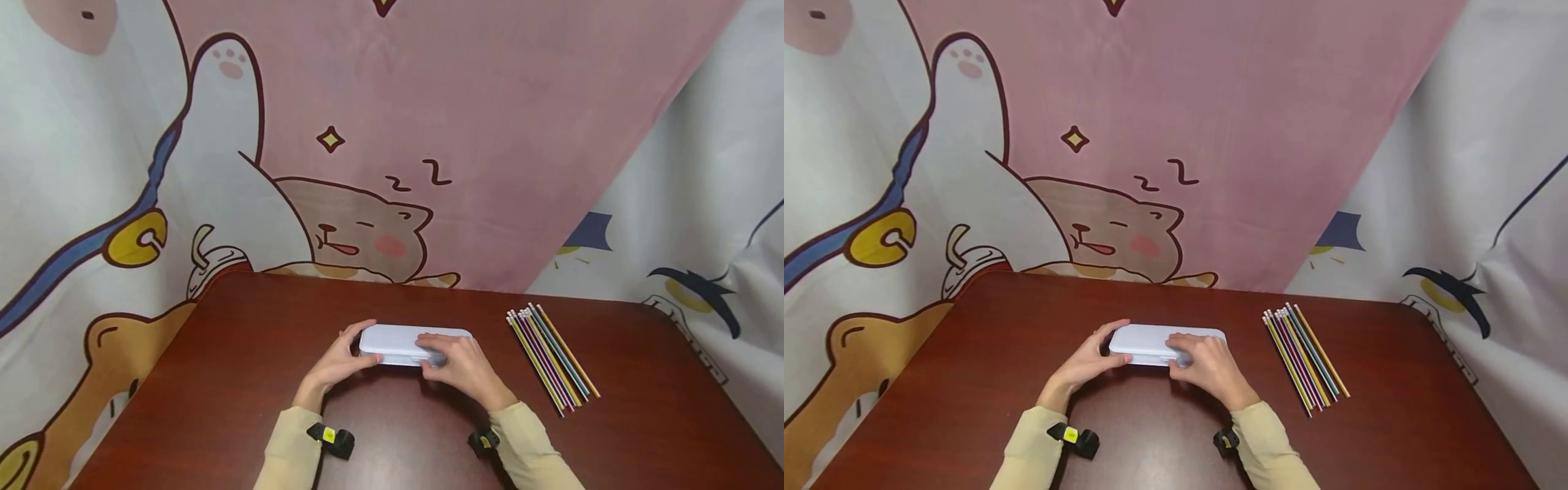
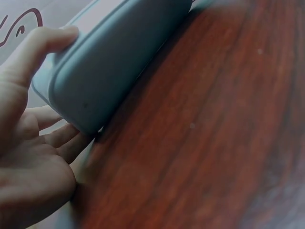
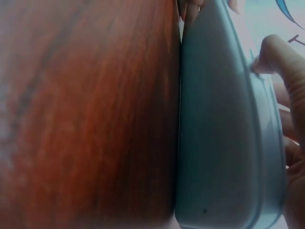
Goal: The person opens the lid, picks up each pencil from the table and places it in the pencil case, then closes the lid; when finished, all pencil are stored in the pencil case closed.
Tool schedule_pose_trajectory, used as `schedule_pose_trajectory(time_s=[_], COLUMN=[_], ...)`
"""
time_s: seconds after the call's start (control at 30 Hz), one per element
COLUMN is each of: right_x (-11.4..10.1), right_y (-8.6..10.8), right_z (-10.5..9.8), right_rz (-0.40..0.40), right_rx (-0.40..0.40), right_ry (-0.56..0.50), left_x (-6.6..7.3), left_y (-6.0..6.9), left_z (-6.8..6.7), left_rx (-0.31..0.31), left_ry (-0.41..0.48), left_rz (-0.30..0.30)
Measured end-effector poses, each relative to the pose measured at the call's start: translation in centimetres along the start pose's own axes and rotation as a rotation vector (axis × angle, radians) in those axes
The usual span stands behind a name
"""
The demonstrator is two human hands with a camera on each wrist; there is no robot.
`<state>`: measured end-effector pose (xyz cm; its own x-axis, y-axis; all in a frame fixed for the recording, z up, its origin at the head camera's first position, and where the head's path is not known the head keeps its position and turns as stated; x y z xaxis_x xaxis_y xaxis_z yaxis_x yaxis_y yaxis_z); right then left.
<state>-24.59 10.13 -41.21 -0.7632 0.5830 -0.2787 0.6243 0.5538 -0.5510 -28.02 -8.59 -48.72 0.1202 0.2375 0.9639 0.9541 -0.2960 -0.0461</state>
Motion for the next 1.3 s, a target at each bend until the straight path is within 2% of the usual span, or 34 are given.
schedule_pose_trajectory(time_s=[0.23, 0.57, 0.7, 0.83, 1.07, 1.17, 1.3], right_x=[-0.5, -0.7, -0.8, -0.6, 0.1, 0.9, 2.6], right_y=[-0.2, -0.4, -0.5, -0.6, -0.3, 0.2, 1.4], right_z=[-0.4, -0.5, -0.6, -0.7, -1.0, -1.7, -3.3], right_rz=[-0.099, -0.132, -0.152, -0.128, -0.04, -0.012, 0.022], right_rx=[0.058, 0.046, 0.044, 0.021, -0.06, -0.057, -0.007], right_ry=[0.026, -0.02, -0.009, -0.023, -0.066, -0.06, -0.049], left_x=[0.0, 0.0, -0.1, -0.3, -0.6, -0.7, -0.7], left_y=[0.0, -0.1, -0.1, -0.1, 0.0, 0.0, -0.1], left_z=[0.1, -0.2, -0.2, -0.3, -0.2, -0.2, -0.3], left_rx=[0.005, 0.048, 0.036, 0.01, -0.021, -0.027, -0.032], left_ry=[0.018, 0.002, -0.008, -0.005, 0.034, 0.046, 0.053], left_rz=[-0.014, -0.02, -0.012, -0.005, -0.031, -0.032, -0.038])
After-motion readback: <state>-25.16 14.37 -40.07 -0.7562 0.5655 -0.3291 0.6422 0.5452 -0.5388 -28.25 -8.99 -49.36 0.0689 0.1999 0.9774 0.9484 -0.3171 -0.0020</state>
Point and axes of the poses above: each hand's wrist, its own y-axis away from the middle knuckle, its own z-axis out of the palm, x = y × z, the point moved 9 cm from there along -y, towards the middle knuckle, and after that the axes turned 1 degree about -x, right-handed, at the moved point
